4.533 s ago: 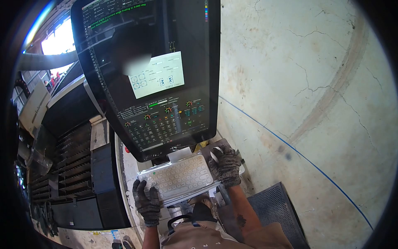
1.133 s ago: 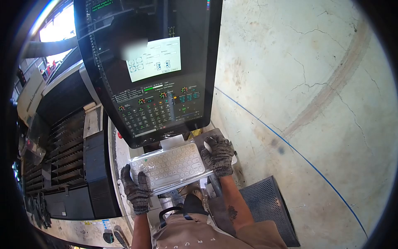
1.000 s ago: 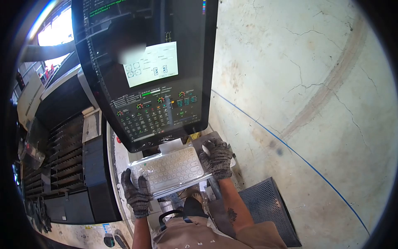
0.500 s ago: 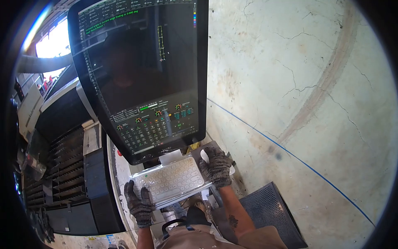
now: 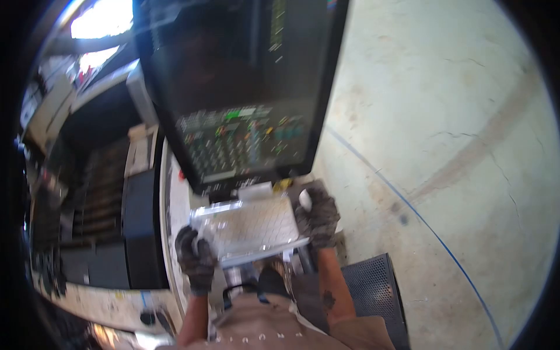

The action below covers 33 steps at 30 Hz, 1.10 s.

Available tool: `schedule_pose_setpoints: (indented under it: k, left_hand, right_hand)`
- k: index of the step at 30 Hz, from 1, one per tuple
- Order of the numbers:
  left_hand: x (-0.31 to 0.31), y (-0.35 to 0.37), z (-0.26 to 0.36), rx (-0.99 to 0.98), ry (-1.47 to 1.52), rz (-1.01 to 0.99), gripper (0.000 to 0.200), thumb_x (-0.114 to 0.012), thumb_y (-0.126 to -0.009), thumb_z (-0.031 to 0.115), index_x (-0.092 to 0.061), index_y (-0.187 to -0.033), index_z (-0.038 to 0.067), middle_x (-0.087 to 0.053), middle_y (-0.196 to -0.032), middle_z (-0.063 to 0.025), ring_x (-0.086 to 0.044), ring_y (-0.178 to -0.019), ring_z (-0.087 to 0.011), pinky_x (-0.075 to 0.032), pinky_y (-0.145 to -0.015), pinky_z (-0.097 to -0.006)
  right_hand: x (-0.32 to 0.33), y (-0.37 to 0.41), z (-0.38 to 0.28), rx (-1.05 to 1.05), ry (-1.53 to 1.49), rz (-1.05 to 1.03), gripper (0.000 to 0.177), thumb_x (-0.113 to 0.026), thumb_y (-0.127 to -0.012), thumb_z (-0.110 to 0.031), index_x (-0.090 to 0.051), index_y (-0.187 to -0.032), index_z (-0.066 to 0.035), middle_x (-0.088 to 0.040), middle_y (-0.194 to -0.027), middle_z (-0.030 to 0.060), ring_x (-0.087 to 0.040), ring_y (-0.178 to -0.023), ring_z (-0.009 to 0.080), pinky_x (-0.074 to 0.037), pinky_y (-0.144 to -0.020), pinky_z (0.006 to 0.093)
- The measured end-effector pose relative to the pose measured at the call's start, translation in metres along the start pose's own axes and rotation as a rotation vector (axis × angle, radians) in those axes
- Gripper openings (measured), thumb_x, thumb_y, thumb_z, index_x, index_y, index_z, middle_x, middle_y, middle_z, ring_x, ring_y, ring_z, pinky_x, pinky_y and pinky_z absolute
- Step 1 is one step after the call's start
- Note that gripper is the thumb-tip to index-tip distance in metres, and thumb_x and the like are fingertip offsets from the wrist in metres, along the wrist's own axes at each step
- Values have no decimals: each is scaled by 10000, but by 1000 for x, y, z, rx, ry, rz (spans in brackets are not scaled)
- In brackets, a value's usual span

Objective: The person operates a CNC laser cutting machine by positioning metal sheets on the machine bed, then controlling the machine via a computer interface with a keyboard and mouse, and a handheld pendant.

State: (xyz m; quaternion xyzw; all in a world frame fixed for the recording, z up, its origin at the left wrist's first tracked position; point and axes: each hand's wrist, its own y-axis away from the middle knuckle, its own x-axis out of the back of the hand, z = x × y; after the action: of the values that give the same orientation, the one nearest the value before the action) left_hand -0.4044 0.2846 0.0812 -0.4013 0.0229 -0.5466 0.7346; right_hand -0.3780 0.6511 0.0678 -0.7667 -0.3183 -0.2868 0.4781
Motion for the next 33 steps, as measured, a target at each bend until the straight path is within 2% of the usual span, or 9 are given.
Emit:
schedule_pose_setpoints:
  k: [3,8,12,15,17,20,23,26,33]
  left_hand:
    - [20,16,9,-41,-25,-17,297,-725,-882,71,-691,-1174,25,-691,-1127,-203,-659,-1103,-427,-533,-988,-522]
    - [38,43,13,-136,-152,-119,267,-752,-875,100,-710,-1136,63,-741,-1196,-194,-671,-1178,-454,-474,-1099,-602]
    - [42,49,12,-186,-177,-157,291,-758,-875,115,-713,-1159,70,-733,-1220,-199,-656,-1195,-472,-459,-1106,-622]
    - [36,51,19,-156,-237,-181,357,-771,-905,239,-715,-1217,75,-703,-1271,-214,-626,-1235,-483,-442,-1114,-637]
    - [32,50,28,-131,-320,-185,476,-761,-925,406,-724,-1294,108,-670,-1246,-229,-602,-1214,-482,-429,-1120,-632]
    - [23,45,27,-161,-377,-201,556,-745,-922,521,-735,-1332,146,-637,-1175,-234,-585,-1154,-463,-410,-1122,-630]
    - [15,47,26,-166,-399,-174,553,-761,-908,517,-746,-1335,164,-609,-1110,-229,-567,-1113,-438,-411,-1082,-629]
    - [15,43,33,-148,-347,-151,574,-798,-876,478,-739,-1328,130,-584,-1108,-213,-553,-1090,-427,-433,-989,-600]
    - [5,39,30,-7,-271,-33,548,-773,-923,337,-657,-1378,55,-568,-1248,-231,-556,-1194,-421,-447,-1053,-582]
  right_hand:
    - [6,-1,-7,7,14,-30,583,-790,-814,-250,-655,-1346,-54,-705,-1272,142,-640,-1208,357,-497,-1083,454]
    - [10,-5,-11,49,84,-41,521,-796,-798,-235,-679,-1289,-105,-690,-1258,136,-630,-1177,387,-508,-1064,497]
    - [11,-6,-12,45,93,-54,507,-793,-811,-230,-681,-1291,-109,-689,-1288,139,-632,-1183,386,-503,-1076,503]
    - [9,-7,-9,55,95,-46,498,-788,-819,-236,-686,-1289,-105,-690,-1298,142,-633,-1191,385,-502,-1075,505]
    - [8,-6,-9,65,104,-45,496,-786,-821,-241,-689,-1288,-103,-691,-1300,143,-634,-1195,385,-502,-1072,504]
    - [4,-2,-10,73,113,-40,530,-787,-826,-283,-686,-1305,-80,-708,-1274,132,-652,-1180,355,-511,-1049,470]
    - [-5,3,1,81,54,55,593,-797,-823,-368,-686,-1326,-75,-714,-1258,123,-669,-1126,338,-510,-1010,448]
    - [12,-4,-11,16,149,-73,566,-779,-844,-358,-672,-1345,-118,-689,-1303,137,-654,-1159,362,-504,-1036,496]
    - [8,-3,-12,-76,177,-134,488,-689,-938,-391,-674,-1376,-175,-659,-1428,112,-600,-1311,364,-473,-1133,485]
